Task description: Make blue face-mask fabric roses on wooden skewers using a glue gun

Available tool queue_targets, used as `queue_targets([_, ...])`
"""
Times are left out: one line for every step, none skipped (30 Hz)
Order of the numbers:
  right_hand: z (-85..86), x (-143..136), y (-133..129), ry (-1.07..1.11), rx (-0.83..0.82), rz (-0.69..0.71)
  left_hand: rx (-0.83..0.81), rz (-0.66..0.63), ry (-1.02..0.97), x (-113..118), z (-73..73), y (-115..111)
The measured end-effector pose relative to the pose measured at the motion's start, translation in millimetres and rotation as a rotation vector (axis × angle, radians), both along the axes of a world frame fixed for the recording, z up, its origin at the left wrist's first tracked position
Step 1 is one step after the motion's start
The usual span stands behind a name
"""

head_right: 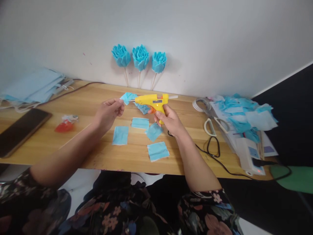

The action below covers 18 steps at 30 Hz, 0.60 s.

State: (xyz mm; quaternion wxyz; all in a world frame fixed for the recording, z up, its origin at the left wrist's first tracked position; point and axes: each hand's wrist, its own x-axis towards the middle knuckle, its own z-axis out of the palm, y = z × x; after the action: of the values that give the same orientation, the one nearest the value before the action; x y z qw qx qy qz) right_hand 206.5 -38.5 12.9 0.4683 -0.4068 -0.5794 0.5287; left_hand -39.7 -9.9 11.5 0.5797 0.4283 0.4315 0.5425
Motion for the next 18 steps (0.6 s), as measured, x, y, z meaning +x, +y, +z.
queue_targets([-0.7, -1.1, -0.1, -0.018, 0.009, -0.006, -0.006, 0.004, 0.0, 0.1, -0.1, 0.1])
queue_targets([-1.4, -2.1, -0.3, -0.036, 0.017, -0.016, -0.009, 0.007, 0.001, 0.1, -0.2, 0.1])
queue_targets([-2.0, -2.8, -0.4, -0.052, 0.021, -0.027, -0.009, 0.007, 0.002, 0.0, -0.3, 0.0])
queue_targets([-2.6, -3.2, -0.5, -0.064, 0.024, -0.036, -0.007, 0.007, 0.002, 0.0, -0.4, -0.2])
queue_targets([-3.2, -3.4, -0.5, -0.073, 0.028, -0.041, -0.005, 0.005, 0.002, -0.1, -0.5, -0.4])
queue_targets([-3.7, -3.4, -0.6, -0.08, 0.03, -0.043, -0.003, 0.003, 0.003, -0.2, -0.5, -0.6])
queue_targets([-4.3, -3.2, -0.6, -0.088, 0.031, -0.045, -0.002, 0.001, 0.005, -0.2, -0.5, -0.8])
queue_targets([-4.9, -2.9, -0.5, -0.095, 0.033, -0.045, -0.001, -0.001, 0.01, -0.2, -0.5, -0.9])
queue_targets([-5.5, -2.6, -0.5, -0.103, 0.035, -0.044, -0.002, -0.001, 0.015, -0.1, -0.5, -1.0])
queue_targets([-6.2, -2.2, -0.4, -0.11, 0.038, -0.042, -0.001, -0.003, 0.019, -0.1, -0.5, -1.1])
queue_targets([-6.9, -2.0, -0.4, -0.116, 0.041, -0.041, -0.001, -0.006, 0.022, 0.0, -0.6, -1.2])
queue_targets([-7.5, -1.7, -0.4, -0.119, 0.044, -0.039, 0.0, -0.008, 0.023, 0.2, -0.7, -1.2])
queue_targets([-8.1, -1.5, -0.4, -0.12, 0.046, -0.037, 0.0, -0.01, 0.022, 0.3, -0.8, -1.3])
queue_targets([-8.5, -1.4, -0.5, -0.122, 0.05, -0.037, 0.001, -0.011, 0.021, 0.4, -0.8, -1.4])
queue_targets([-8.8, -1.2, -0.6, -0.124, 0.051, -0.038, 0.002, -0.012, 0.019, 0.5, -0.9, -1.5])
queue_targets([-9.1, -1.1, -0.6, -0.127, 0.054, -0.039, 0.003, -0.015, 0.018, 0.6, -1.0, -1.6])
queue_targets([-9.2, -1.0, -0.5, -0.128, 0.056, -0.036, 0.003, -0.018, 0.018, 0.6, -1.1, -1.6])
queue_targets([-9.4, -0.8, -0.4, -0.129, 0.062, -0.03, 0.003, -0.019, 0.018, 0.5, -1.2, -1.7])
